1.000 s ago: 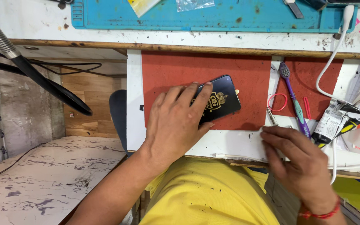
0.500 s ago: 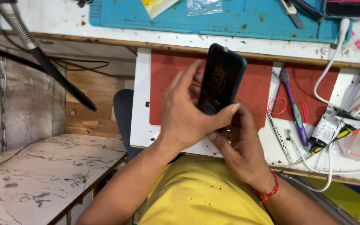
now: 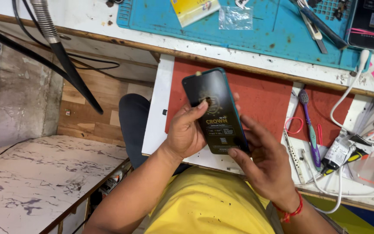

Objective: The person replaces a mobile phone screen by prying off the damaged panel using a thin tool, cleaning the internal frame with a brush, and applying adhesive from a tube before pressing a new screen into place.

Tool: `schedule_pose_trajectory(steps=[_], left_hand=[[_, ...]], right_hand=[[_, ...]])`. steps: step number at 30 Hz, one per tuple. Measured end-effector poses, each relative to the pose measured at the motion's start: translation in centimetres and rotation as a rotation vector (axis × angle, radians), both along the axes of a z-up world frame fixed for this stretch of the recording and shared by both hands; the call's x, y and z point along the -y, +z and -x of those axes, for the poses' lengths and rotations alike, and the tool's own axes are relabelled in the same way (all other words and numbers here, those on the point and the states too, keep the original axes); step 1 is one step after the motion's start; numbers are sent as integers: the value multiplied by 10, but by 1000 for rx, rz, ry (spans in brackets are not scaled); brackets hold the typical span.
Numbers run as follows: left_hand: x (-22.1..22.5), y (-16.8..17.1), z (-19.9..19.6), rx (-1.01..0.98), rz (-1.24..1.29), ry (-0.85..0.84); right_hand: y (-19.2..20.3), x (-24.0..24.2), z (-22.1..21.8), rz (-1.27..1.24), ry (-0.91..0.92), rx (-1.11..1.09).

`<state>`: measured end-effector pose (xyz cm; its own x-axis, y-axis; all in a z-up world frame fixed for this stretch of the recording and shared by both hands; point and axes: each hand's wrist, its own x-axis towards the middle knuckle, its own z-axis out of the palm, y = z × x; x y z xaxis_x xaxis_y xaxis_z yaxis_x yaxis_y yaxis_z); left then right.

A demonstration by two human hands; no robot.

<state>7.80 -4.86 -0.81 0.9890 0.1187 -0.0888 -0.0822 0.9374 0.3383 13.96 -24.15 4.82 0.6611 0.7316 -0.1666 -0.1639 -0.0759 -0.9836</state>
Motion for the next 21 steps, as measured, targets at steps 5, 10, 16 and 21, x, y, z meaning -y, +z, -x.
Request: schedule_pose_trajectory(steps=[5,10,16,21], left_hand=[[-1,3,10,44,173,-57],[3,8,12,219,255,-31],[0,5,7,143,281,-55],[2,-8,9,134,205,-44]], right_hand=[[-16,13,18,140,-45,74],[-35,13,33,-163,-74,-124],[-36,14,32,-105,-279,83],[-34,25,20,-127,-307,157]])
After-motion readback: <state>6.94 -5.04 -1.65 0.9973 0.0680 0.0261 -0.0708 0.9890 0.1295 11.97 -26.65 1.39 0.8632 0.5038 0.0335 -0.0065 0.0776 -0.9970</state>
